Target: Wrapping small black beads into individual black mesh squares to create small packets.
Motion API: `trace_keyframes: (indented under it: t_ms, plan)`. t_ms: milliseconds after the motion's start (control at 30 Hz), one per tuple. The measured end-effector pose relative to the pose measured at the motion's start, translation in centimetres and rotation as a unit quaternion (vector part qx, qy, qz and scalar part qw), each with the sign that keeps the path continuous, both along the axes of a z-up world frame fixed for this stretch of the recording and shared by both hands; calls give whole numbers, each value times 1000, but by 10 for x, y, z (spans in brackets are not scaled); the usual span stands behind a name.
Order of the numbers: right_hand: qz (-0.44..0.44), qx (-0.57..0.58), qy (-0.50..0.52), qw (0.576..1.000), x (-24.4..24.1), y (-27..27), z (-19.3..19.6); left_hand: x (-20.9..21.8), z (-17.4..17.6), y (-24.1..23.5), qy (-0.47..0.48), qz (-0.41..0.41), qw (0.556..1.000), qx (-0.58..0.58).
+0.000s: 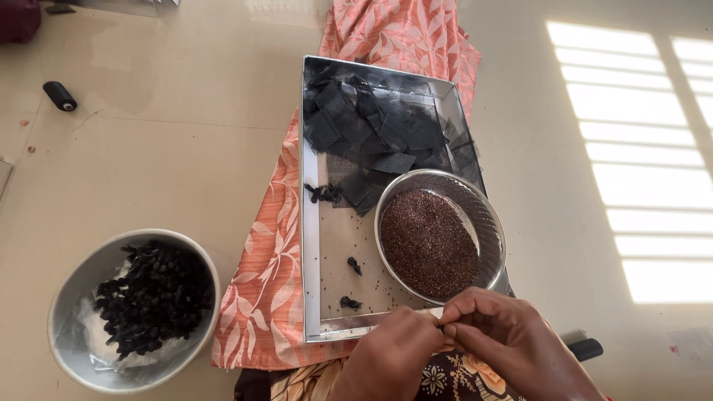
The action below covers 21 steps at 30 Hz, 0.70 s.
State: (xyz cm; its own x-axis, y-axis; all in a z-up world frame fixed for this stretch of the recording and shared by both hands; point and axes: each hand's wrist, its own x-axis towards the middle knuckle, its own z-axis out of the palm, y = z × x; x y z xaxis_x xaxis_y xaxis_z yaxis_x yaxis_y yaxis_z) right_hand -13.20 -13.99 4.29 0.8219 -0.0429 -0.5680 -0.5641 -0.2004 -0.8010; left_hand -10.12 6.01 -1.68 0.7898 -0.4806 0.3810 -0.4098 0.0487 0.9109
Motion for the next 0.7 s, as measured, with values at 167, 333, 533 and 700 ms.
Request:
trace_keyframes:
  t_ms: [167,333,533,700]
  plan:
    - [-13,122,-21,992,6,-7,-29,11,0,6,-300,33,947,115]
    - [15,39,-111,993,35,38,-24,24,-4,25,-294,99,943,124]
    - [92,-83,-183,975,73,84,-18,33,-36,48,-156,186,944,224]
    - [235,-303,-314,869,104,79,-10,34,-70,50,-107,191,909,355]
